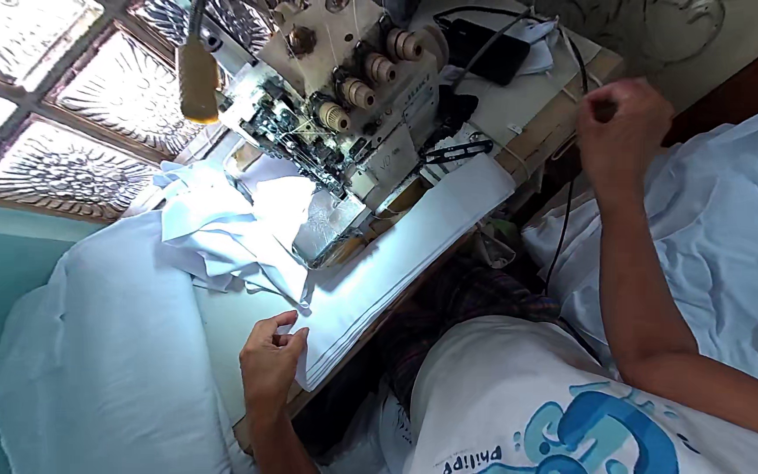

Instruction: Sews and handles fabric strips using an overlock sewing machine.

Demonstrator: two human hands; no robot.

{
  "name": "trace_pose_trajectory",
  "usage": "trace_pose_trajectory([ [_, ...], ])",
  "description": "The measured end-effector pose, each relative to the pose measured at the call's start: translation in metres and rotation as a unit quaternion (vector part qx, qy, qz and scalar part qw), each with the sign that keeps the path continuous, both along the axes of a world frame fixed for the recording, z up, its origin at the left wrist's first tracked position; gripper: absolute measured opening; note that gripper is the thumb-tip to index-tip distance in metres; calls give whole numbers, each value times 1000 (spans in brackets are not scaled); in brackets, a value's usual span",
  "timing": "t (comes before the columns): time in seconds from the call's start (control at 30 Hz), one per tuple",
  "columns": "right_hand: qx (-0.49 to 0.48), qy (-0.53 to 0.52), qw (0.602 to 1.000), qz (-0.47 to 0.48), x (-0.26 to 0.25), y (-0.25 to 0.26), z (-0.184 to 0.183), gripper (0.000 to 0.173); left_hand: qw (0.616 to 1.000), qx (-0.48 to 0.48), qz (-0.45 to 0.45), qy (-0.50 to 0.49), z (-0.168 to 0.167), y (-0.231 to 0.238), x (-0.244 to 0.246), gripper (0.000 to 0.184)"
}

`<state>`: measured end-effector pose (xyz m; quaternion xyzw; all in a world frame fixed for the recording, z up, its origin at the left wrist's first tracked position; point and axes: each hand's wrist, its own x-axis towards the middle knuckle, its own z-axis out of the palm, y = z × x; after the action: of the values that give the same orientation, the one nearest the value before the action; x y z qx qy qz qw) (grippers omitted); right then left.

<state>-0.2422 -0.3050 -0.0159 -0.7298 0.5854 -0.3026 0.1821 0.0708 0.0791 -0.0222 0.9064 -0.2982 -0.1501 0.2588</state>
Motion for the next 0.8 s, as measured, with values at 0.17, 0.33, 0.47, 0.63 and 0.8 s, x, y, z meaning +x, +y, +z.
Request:
trace_pose_trajectory([
  [0.17,52,32,979,194,36,36,-14,35,1000,-16,2,-9,-3,2,-2,28],
  [0.33,2,84,974,209,57,39,-31,17,999,-31,-5,-24,-7,6,-4,26],
  [0.47,-40,92,975,200,55,34,-36,15,999,-38,-7,-23,-9,7,-3,25],
  [0.63,-33,61,993,92,21,10,-24,28,1000,-7,-19,-3,-1,11,-2,31],
  [0.8,-105,-28,994,-28,2,-4,-4,31,999,16,10,30,2,6,0,36],
])
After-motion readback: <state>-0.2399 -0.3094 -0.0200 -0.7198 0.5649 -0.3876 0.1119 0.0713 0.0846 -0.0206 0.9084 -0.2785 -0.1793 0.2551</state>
